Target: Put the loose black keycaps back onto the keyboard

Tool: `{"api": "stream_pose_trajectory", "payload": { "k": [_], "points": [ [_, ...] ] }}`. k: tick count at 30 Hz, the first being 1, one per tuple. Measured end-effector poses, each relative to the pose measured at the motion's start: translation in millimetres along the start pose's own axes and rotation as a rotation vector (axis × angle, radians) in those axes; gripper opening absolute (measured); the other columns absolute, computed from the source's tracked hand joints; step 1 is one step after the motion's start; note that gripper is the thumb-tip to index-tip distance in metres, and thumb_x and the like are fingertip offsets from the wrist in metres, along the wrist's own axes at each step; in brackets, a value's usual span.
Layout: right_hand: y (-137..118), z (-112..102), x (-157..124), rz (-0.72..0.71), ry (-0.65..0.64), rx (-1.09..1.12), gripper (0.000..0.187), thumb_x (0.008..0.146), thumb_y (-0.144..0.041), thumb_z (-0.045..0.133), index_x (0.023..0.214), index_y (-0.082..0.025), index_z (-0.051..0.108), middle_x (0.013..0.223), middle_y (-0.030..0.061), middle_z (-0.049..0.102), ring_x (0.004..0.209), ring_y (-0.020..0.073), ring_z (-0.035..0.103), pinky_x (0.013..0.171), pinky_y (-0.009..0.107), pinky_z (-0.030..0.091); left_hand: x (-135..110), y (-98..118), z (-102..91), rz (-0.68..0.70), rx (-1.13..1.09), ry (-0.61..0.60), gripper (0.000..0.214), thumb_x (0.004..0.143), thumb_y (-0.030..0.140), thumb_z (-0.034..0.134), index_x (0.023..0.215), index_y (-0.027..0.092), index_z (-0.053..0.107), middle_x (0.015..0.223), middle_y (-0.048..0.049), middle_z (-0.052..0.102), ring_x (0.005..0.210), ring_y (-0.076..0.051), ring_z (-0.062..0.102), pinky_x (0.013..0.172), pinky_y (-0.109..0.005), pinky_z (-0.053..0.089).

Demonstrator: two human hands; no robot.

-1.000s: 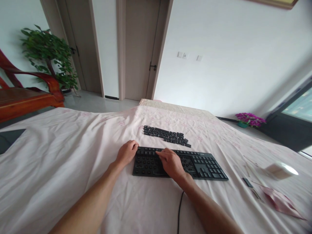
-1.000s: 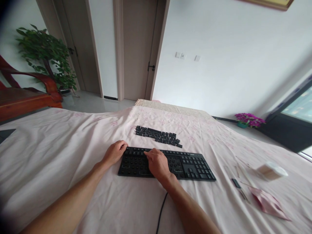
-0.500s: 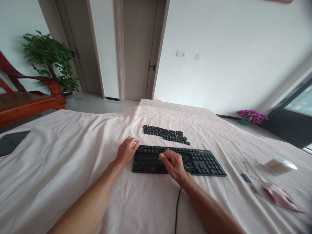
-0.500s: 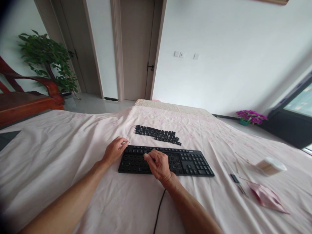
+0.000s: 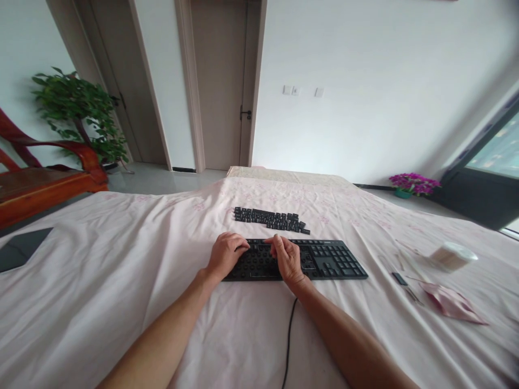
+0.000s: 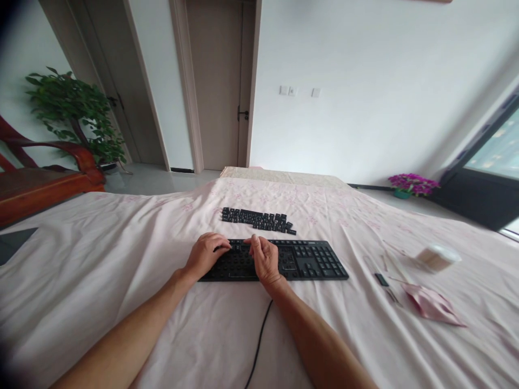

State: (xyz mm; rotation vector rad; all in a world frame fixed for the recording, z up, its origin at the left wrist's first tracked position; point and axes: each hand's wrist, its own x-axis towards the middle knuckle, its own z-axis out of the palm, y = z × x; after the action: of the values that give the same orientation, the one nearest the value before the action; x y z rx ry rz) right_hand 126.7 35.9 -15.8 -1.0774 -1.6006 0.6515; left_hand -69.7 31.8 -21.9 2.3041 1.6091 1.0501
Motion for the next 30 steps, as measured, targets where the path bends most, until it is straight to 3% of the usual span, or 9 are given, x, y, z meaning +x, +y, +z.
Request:
{"api": "stream_pose_trajectory", "payload": {
  "k": [5, 8, 10, 15, 18, 22, 30],
  "points": [
    [3.4, -1.5, 0.9, 0.001, 0.002, -0.044, 0.052, 0.095, -0.051, 0.034, 0.092, -0.017, 0.072, 0.060, -0.0001, 0.058, 0.055, 0.0121, 0.053, 0.056, 0.023, 0.042, -4.4, -5.2, -10.6, -0.278, -0.044, 0.190, 0.019, 0.086, 0.036, 0.055, 0.087, 0.024, 0.070, 0.089, -0.0022, 0.073, 0.089, -0.019, 0.063, 0.084, -0.030, 0.044],
    [0.1, -3.0, -0.3, -0.122, -0.039, -0.219, 0.041, 0.096, -0.042, 0.036, 0.102, -0.020, 0.070, 0.078, 0.0029, 0.068, 0.074, 0.0154, 0.062, 0.072, 0.025, 0.046, -10.6, -15.0, -16.9, -0.447, -0.124, 0.220, 0.040, 0.092, 0.044, 0.036, 0.084, 0.022, 0.069, 0.075, -0.0019, 0.073, 0.077, -0.018, 0.066, 0.077, -0.029, 0.046],
    [-3.9, -2.1, -3.0, -0.247, -0.103, -0.365, 0.033, 0.095, -0.033, 0.040, 0.109, -0.023, 0.068, 0.094, 0.0044, 0.070, 0.090, 0.0168, 0.062, 0.084, 0.027, 0.044, -15.9, -22.1, -19.4, -0.504, -0.162, 0.213, 0.051, 0.094, 0.046, 0.027, 0.081, 0.021, 0.069, 0.078, -0.0037, 0.074, 0.081, -0.019, 0.067, 0.080, -0.030, 0.047],
    [-12.5, 7.5, -11.6, -0.523, -0.384, -0.630, 0.029, 0.093, -0.025, 0.047, 0.117, -0.024, 0.064, 0.119, 0.0055, 0.065, 0.109, 0.0182, 0.057, 0.096, 0.032, 0.039, -31.7, -27.9, -18.9, -0.450, -0.107, 0.122, 0.048, 0.095, 0.045, 0.025, 0.114, 0.022, 0.063, 0.120, -0.0061, 0.067, 0.114, -0.019, 0.058, 0.096, -0.032, 0.042],
    [-13.7, 13.1, -13.8, -0.526, -0.466, -0.709, 0.027, 0.093, -0.027, 0.049, 0.112, -0.023, 0.067, 0.121, 0.0054, 0.064, 0.110, 0.0192, 0.057, 0.097, 0.033, 0.039, -41.2, -23.1, -15.0, -0.377, -0.035, 0.083, 0.045, 0.094, 0.042, 0.031, 0.124, 0.020, 0.057, 0.127, -0.0088, 0.062, 0.119, -0.019, 0.055, 0.101, -0.033, 0.038],
    [-12.5, 13.4, -13.7, -0.473, -0.479, -0.706, 0.027, 0.094, -0.028, 0.047, 0.110, -0.024, 0.068, 0.123, 0.0037, 0.064, 0.111, 0.0177, 0.058, 0.097, 0.031, 0.040, -49.6, -18.1, -6.0, -0.225, 0.174, 0.042, 0.047, 0.092, 0.040, 0.041, 0.132, 0.017, 0.049, 0.130, -0.0124, 0.058, 0.121, -0.022, 0.052, 0.104, -0.036, 0.035],
    [-7.8, 5.4, -10.4, -0.322, -0.337, -0.546, 0.036, 0.099, -0.032, 0.035, 0.109, -0.024, 0.068, 0.113, 0.0020, 0.069, 0.104, 0.0151, 0.062, 0.092, 0.026, 0.044, -51.6, -22.0, 1.2, -0.159, 0.355, -0.016, 0.053, 0.094, 0.040, 0.038, 0.141, 0.017, 0.037, 0.134, -0.0135, 0.054, 0.124, -0.024, 0.048, 0.104, -0.039, 0.033]
  ]
}}
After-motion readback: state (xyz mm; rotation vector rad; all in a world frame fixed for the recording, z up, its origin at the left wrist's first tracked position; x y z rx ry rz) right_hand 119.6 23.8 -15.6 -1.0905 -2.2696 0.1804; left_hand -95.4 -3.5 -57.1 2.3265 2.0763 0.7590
